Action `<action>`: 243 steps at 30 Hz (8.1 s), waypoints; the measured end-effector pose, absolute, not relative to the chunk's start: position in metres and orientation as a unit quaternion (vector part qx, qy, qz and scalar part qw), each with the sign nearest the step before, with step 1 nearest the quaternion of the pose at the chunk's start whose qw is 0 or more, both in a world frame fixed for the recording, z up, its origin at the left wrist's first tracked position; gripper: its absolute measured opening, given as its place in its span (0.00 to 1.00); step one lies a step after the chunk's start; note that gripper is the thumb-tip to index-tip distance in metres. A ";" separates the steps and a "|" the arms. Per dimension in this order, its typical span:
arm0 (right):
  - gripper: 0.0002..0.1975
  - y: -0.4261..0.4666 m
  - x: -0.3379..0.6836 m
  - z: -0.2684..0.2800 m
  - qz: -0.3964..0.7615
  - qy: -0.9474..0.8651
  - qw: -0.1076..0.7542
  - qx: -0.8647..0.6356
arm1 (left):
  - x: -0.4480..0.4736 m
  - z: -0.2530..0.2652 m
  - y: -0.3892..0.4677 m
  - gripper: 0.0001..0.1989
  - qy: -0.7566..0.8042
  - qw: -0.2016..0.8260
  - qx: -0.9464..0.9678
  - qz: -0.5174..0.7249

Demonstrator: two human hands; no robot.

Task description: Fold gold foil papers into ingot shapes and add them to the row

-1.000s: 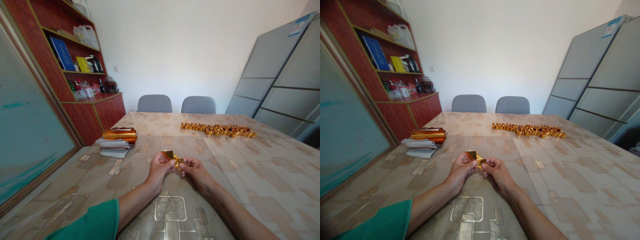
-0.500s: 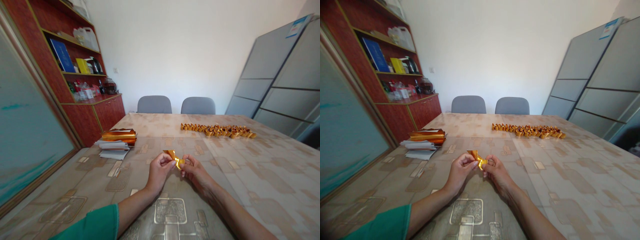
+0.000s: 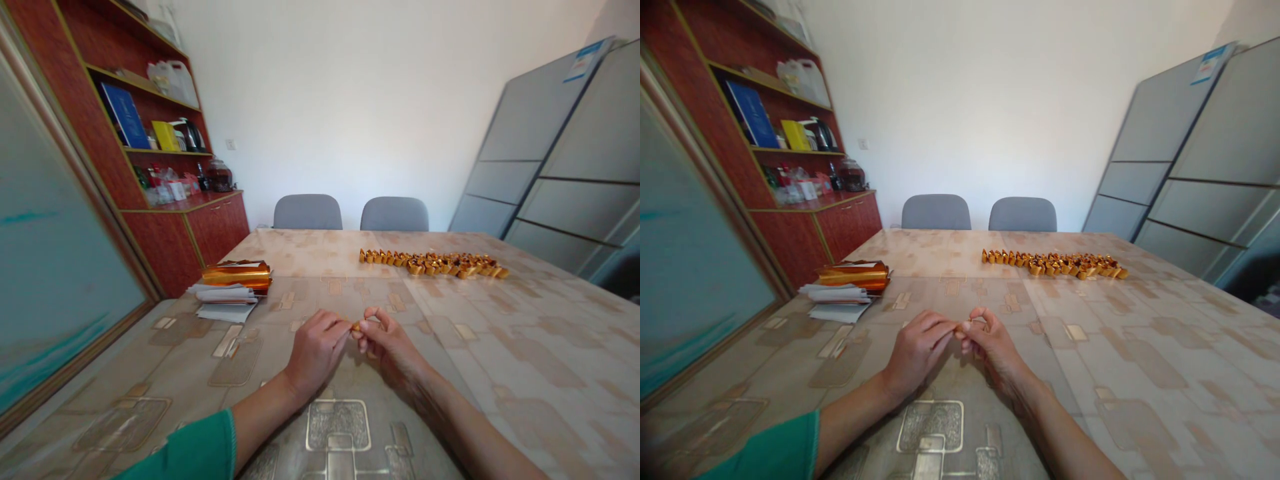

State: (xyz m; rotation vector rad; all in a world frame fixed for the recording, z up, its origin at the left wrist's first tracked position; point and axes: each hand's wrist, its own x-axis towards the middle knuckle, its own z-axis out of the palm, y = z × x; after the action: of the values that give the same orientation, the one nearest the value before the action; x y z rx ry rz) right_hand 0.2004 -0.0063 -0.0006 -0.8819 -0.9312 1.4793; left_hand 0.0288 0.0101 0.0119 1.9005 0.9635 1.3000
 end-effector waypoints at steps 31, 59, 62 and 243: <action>0.04 0.000 0.225 0.001 0.321 -0.736 0.468 -0.370 | 0.028 0.002 0.019 0.09 0.414 0.731 0.320 0.438; 0.08 -0.002 0.222 -0.003 0.422 -0.666 0.473 -0.392 | 0.027 0.021 0.021 0.17 0.436 0.681 0.392 0.439; 0.08 -0.004 0.222 0.002 0.402 -0.702 0.458 -0.368 | 0.025 0.018 0.023 0.16 0.437 0.681 0.391 0.439; 0.21 -0.010 0.203 -0.007 0.565 -0.546 0.473 -0.398 | 0.036 0.008 -0.002 0.16 0.395 0.685 0.394 0.470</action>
State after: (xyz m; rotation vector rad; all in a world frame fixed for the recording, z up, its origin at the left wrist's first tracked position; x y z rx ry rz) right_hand 0.2029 -0.0100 -0.0068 -0.9740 -1.3364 1.3821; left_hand 0.0363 -0.0023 0.0078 0.8820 0.8852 1.0523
